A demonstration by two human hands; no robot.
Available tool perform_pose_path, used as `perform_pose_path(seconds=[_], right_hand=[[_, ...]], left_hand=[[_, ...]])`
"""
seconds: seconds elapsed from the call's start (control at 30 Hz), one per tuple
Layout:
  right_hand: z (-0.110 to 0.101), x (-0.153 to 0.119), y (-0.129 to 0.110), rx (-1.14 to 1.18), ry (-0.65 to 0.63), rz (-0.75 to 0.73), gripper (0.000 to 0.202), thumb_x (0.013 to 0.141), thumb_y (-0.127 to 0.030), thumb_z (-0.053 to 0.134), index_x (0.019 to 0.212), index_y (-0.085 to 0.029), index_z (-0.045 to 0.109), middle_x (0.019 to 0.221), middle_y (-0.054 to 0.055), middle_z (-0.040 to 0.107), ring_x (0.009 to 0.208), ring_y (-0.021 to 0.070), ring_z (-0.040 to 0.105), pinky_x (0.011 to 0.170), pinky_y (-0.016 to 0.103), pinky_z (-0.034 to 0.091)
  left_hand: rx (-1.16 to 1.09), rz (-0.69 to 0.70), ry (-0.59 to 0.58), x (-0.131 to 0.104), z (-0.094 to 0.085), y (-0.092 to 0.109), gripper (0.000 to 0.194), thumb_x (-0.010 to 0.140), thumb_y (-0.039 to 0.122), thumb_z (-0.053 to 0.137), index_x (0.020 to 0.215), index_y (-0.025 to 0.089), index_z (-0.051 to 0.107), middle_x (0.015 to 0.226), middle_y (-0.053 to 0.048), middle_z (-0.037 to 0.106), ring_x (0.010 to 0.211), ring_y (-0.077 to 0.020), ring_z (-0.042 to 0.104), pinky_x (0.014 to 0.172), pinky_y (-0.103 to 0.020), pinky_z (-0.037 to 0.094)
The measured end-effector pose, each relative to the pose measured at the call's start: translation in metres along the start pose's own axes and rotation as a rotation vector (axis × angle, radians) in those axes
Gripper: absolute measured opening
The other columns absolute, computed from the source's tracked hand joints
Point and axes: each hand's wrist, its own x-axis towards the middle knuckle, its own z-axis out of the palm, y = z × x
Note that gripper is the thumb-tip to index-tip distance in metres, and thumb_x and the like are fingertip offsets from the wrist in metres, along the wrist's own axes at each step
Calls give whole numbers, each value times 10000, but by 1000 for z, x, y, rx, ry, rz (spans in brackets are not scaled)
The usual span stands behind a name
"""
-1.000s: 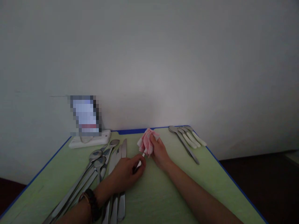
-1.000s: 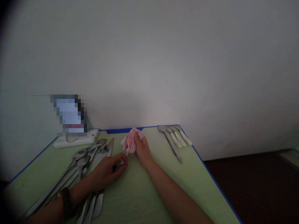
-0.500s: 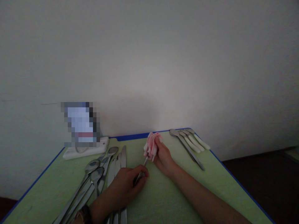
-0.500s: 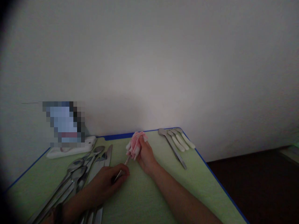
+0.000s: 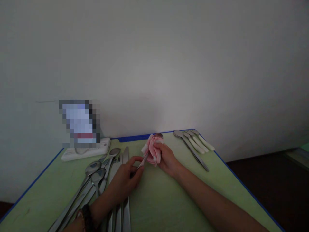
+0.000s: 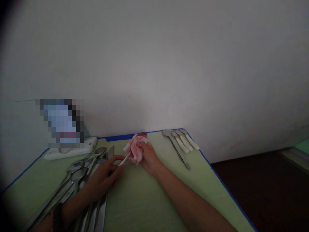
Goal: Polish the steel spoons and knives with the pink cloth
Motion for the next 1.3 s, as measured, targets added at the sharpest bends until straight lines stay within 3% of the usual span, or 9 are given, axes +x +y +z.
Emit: perform_pose_path(seconds=[0.17, 0.27, 0.37, 0.5, 0.63, 0.8, 1.1, 1.3], right_hand=[[0, -2, -1, -48, -41, 18, 230, 606, -151, 513, 828, -169, 568, 686, 23, 656, 560, 157, 587, 455, 247, 444], [-2, 0, -2, -30, -55, 32, 198, 611, -166, 511, 798, -164, 578, 672, 33, 657, 523, 152, 567, 425, 240, 412], [-3, 1, -6, 76, -103, 73, 191, 727, -298, 512, 843, -172, 596, 698, 29, 659, 536, 159, 572, 484, 288, 457], [-2, 1, -9, 176, -131, 62, 365, 821, -493, 435, 907, -183, 610, 775, 39, 671, 650, 183, 613, 574, 324, 488], [0, -1, -3, 42, -87, 81, 469, 820, -586, 426, 893, -160, 610, 766, 65, 671, 687, 192, 625, 590, 322, 492], [3, -7, 3, -217, -12, 27, 344, 756, -504, 606, 858, -178, 561, 709, 11, 653, 534, 132, 580, 494, 265, 464], [3, -4, 3, -182, -31, -24, 210, 661, -272, 632, 820, -142, 587, 681, 23, 665, 580, 128, 605, 559, 242, 484], [4, -6, 2, -162, -16, 34, 182, 675, -240, 582, 836, -156, 585, 666, 15, 662, 539, 133, 590, 516, 254, 483]], left_hand=[[254, 95, -107, -2, 0, 4, 278, 911, 353, 336, 897, 168, 544, 497, 38, 510, 451, -130, 488, 474, -218, 303], [309, 119, -108, -2, 0, 4, 279, 919, 339, 330, 922, 178, 559, 517, 36, 510, 471, -136, 501, 482, -217, 300], [337, 126, -101, -2, 1, 3, 279, 920, 337, 338, 928, 186, 573, 533, 36, 512, 471, -132, 498, 483, -216, 288], [354, 86, -111, -2, 1, 4, 310, 927, 359, 320, 885, 185, 573, 569, 20, 545, 504, -137, 528, 495, -213, 301], [354, 98, -110, -3, 1, 4, 328, 935, 365, 283, 871, 189, 552, 589, 14, 547, 522, -139, 539, 515, -217, 321], [353, 110, -121, -4, 1, 3, 301, 932, 361, 285, 797, 198, 498, 570, 20, 519, 508, -137, 523, 511, -220, 323], [383, 86, -121, -3, 3, 4, 289, 919, 366, 299, 756, 204, 474, 544, 25, 507, 492, -133, 514, 504, -217, 313], [399, 71, -112, -3, 3, 4, 261, 893, 354, 323, 727, 205, 458, 525, 34, 470, 471, -128, 477, 492, -223, 270]])
